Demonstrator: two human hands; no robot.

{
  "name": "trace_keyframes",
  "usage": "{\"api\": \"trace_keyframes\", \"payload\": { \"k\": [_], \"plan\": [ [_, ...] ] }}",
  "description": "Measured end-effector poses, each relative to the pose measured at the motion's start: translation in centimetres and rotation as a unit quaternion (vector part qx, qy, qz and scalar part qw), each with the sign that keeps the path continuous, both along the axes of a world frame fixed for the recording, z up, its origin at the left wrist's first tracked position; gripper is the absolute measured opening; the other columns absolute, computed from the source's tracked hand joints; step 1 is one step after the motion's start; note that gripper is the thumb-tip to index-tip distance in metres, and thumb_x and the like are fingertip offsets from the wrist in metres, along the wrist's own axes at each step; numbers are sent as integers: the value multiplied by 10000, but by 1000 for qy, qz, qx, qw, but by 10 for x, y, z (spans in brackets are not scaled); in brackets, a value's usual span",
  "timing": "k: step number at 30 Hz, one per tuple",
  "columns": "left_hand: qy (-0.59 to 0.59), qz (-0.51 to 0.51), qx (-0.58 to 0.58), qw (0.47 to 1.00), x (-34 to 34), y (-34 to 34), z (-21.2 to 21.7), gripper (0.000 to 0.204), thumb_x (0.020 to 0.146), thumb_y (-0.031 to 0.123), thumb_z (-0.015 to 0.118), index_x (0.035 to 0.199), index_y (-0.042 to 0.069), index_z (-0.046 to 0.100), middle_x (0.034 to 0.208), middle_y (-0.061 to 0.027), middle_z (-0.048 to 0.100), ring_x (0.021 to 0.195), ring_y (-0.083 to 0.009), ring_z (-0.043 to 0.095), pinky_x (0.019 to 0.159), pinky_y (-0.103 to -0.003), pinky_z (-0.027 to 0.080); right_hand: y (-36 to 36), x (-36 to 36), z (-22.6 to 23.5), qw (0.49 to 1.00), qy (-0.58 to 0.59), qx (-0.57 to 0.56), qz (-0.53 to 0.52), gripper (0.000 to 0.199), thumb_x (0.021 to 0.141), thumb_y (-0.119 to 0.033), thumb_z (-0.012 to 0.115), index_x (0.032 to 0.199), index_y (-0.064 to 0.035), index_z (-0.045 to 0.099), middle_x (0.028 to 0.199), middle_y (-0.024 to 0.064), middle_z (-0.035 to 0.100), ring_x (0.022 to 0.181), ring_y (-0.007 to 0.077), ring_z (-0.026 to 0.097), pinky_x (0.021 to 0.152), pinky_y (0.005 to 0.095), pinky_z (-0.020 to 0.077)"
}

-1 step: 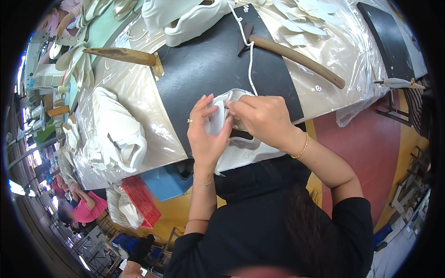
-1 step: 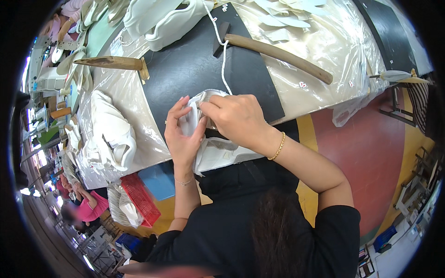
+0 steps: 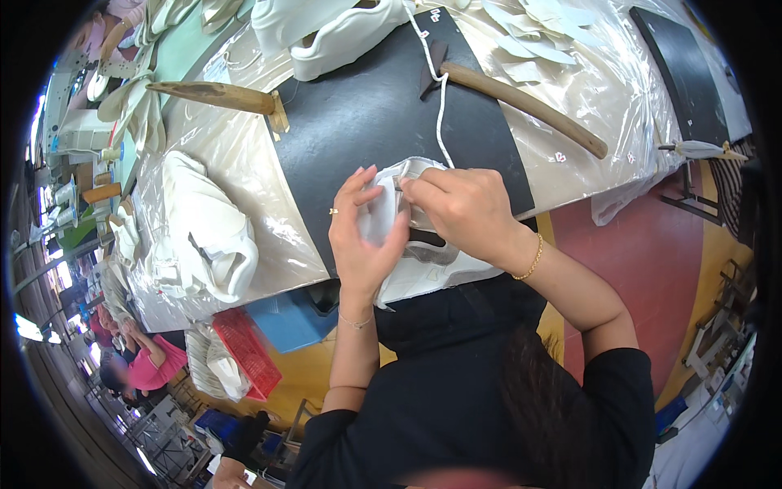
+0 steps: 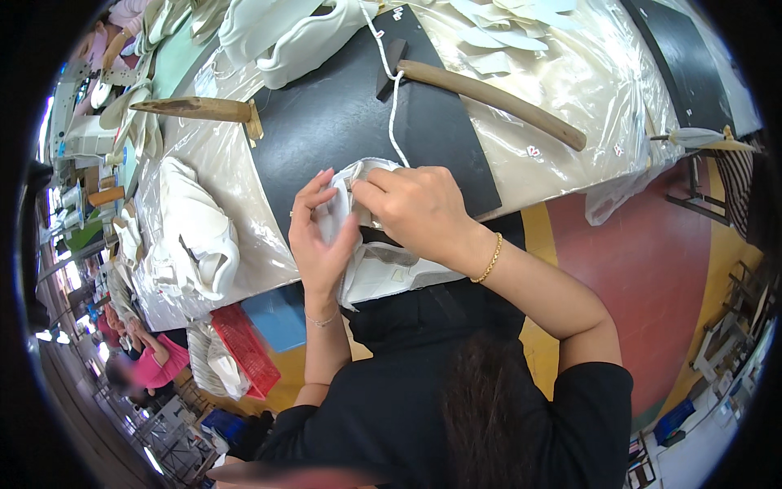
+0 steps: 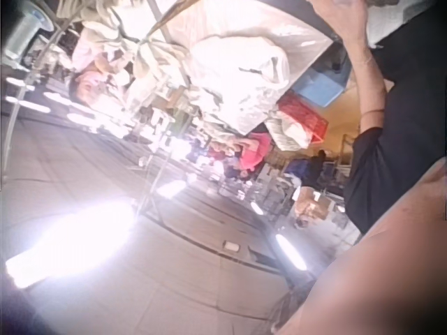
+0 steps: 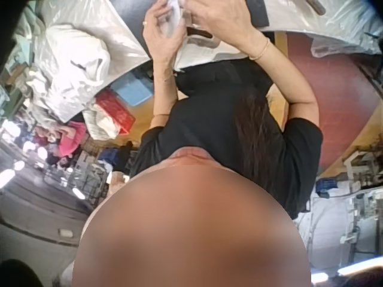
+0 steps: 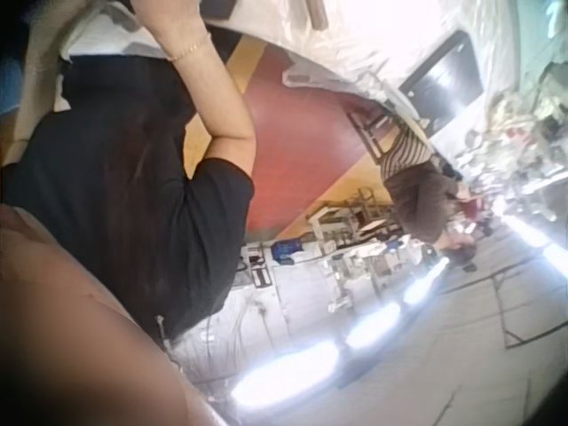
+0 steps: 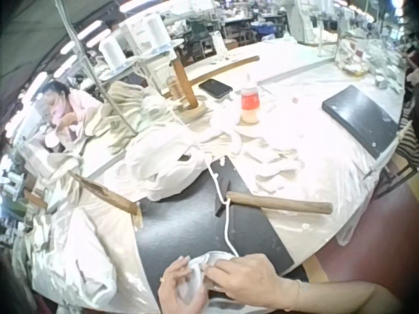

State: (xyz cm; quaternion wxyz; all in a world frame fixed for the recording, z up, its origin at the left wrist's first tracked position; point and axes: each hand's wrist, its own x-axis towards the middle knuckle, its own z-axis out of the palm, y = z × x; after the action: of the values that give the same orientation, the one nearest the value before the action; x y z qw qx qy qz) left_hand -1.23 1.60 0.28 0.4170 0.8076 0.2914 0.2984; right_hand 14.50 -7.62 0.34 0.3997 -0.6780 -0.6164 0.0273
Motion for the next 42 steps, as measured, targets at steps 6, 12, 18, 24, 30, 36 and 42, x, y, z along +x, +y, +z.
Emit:
{"api": "trace_keyframes", "payload": {
  "k": [6,12,18,24,30,36,42],
  "plan": [
    [-5,96,-179,979,7,0,2,355,854,260,762,1029,-4,602,1188,-147,633,1101,-236,579,973,-344,433,6,6,5,999,-45,8,28,133,753,-140,670,869,-79,650,738,15,624,612,155,647,497,287,490],
    [25,139,-237,961,17,8,7,302,876,269,755,979,14,629,1016,-88,642,946,-168,579,878,-292,448,7,8,11,996,-75,-20,49,218,716,-88,674,932,-86,704,751,-4,640,572,155,625,490,277,470],
    [14,133,-200,971,18,11,4,172,916,166,697,895,-1,666,974,-76,657,940,-159,591,870,-276,450,7,4,13,999,11,-23,41,167,769,-76,686,935,-68,701,755,31,646,561,188,627,486,305,480],
    [-15,106,-192,976,13,9,6,175,983,141,605,960,-16,677,1026,-51,650,876,-82,536,798,-227,414,6,2,22,995,74,-64,16,122,820,-85,701,941,-64,699,728,50,624,526,207,613,484,324,479],
    [-33,91,-186,978,14,8,6,184,986,134,591,960,-27,674,1080,-90,646,1010,-133,569,911,-269,411,10,2,30,998,31,-44,16,158,774,-25,670,926,-64,688,821,18,606,548,173,609,483,303,478],
    [-55,119,-202,971,15,5,5,130,946,114,649,911,-7,684,1017,-109,664,1044,-214,615,950,-336,447,12,4,34,997,11,-64,33,169,765,-14,655,927,-54,684,869,10,577,537,151,588,482,283,472],
    [-40,117,-148,981,18,2,0,120,926,111,665,890,-2,680,996,-114,655,1009,-232,619,964,-376,459,11,3,34,996,-32,-72,35,162,767,-39,666,928,-54,685,845,20,556,538,151,590,479,284,470]
  ]
}}
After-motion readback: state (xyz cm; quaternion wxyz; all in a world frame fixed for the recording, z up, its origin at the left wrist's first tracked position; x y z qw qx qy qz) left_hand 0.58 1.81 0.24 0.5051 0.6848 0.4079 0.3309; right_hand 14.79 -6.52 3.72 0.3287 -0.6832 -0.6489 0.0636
